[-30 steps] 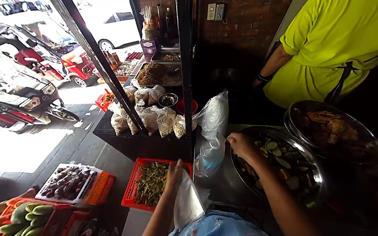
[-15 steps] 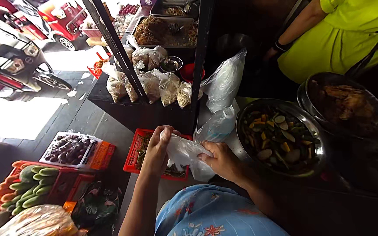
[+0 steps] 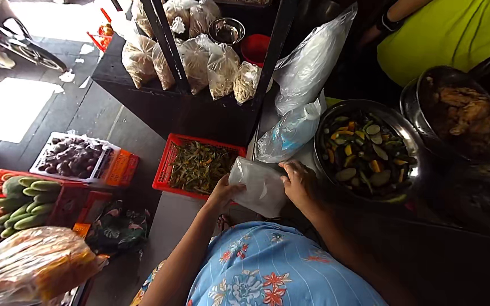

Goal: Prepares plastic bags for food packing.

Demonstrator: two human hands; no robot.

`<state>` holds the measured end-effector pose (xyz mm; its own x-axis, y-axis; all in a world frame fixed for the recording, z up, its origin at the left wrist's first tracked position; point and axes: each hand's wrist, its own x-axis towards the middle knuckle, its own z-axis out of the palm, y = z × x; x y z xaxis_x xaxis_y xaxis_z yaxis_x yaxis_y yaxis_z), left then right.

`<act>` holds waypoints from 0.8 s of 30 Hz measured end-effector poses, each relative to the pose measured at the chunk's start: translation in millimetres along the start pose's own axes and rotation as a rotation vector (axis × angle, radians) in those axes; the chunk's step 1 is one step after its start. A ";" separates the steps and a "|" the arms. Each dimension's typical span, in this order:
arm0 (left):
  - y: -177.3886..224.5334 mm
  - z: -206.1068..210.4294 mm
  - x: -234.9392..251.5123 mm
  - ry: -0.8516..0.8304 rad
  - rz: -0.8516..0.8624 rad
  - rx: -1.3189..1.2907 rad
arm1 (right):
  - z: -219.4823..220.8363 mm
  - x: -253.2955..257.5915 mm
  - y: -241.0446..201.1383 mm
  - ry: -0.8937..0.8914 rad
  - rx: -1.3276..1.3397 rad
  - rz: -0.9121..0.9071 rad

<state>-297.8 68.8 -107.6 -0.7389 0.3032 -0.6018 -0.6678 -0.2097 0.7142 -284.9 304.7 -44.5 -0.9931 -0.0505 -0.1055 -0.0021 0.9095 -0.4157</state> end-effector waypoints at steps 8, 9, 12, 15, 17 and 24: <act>-5.2 3.0 -12.4 -0.059 -0.048 -0.187 | 48.2 8.5 -8.1 -0.201 0.396 -0.039; -6.2 3.2 -14.1 -0.066 -0.038 -0.193 | 53.9 10.8 -4.0 -0.176 0.382 -0.034; -11.1 2.4 -16.9 -0.067 0.012 -0.235 | 55.8 15.1 4.3 -0.126 0.412 -0.015; -13.2 5.3 -18.1 -0.011 0.037 -0.309 | 53.2 16.4 6.4 -0.177 0.448 -0.021; -15.2 8.3 -16.1 0.048 0.074 -0.316 | 52.8 17.1 3.3 -0.250 0.404 -0.051; -11.6 -20.3 -6.3 0.318 0.346 0.319 | 23.7 17.8 5.8 -0.053 0.749 -0.002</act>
<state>-287.2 50.4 -119.4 -0.9334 -0.0387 -0.3567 -0.3584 0.0596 0.9317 -299.8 299.3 -70.2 -0.9862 -0.0891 -0.1399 0.0953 0.3861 -0.9175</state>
